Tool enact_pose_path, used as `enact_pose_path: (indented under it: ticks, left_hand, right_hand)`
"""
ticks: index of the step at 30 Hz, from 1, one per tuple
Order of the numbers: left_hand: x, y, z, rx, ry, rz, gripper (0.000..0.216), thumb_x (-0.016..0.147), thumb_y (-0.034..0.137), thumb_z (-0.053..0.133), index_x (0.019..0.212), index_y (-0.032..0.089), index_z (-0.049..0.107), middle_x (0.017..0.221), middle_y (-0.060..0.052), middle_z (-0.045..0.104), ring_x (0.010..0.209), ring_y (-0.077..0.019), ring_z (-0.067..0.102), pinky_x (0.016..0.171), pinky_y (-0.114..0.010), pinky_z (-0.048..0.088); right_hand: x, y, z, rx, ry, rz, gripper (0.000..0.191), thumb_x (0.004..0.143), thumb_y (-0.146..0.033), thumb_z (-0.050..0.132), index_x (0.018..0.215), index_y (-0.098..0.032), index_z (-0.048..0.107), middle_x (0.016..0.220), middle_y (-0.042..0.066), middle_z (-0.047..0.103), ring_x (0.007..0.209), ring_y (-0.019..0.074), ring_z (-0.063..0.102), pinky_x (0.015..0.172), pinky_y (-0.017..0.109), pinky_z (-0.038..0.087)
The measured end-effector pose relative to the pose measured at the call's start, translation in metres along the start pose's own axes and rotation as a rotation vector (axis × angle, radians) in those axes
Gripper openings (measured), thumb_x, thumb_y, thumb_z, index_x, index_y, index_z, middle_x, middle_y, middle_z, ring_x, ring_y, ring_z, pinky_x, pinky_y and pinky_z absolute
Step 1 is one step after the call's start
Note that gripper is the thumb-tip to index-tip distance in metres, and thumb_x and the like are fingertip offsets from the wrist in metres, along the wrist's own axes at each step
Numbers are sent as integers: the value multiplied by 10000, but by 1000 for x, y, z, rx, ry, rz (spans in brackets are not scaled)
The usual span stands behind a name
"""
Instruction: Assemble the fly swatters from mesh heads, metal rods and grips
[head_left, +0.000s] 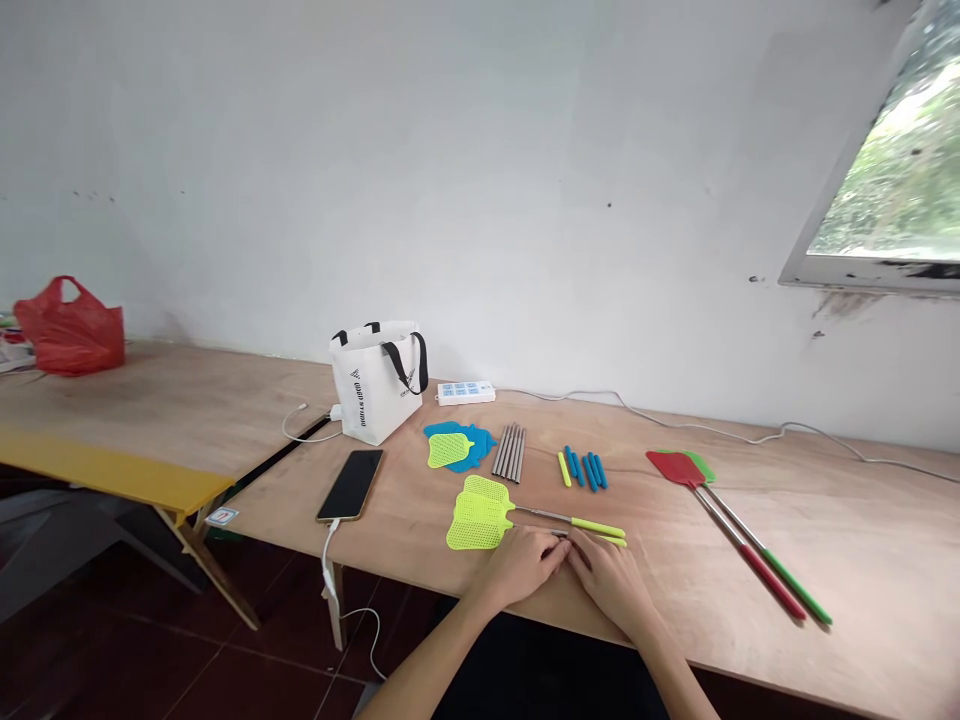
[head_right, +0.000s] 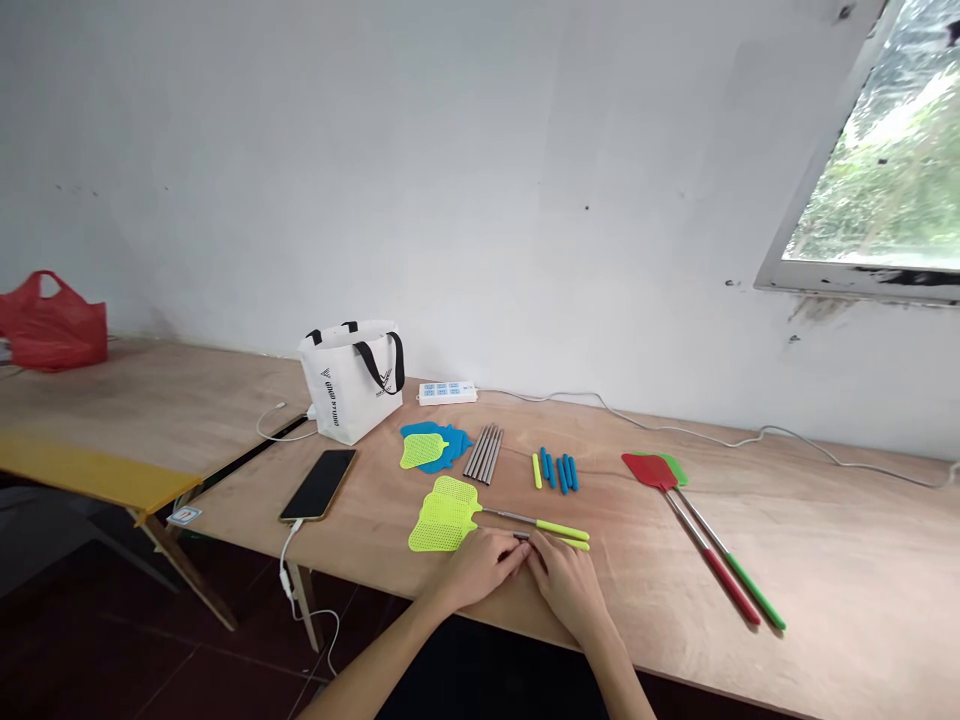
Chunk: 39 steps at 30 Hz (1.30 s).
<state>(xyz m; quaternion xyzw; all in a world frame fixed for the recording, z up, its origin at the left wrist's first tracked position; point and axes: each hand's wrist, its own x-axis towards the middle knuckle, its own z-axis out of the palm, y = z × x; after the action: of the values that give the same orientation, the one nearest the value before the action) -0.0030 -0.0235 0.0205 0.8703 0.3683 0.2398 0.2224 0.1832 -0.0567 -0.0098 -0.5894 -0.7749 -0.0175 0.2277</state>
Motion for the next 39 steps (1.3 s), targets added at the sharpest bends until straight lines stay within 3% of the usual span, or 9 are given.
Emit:
enact_pose_path:
  ticks: [39]
  left_hand:
    - [1,-2,2,16,13,11,468,1053,371,415,711,196,682,788,-36,734,767,-194,662,661,-273,380]
  right_hand:
    - [0,1,2,31,19,-17,291,1019,-283,380,889,-242,638,863,35,750,780,209,703,643,282,412]
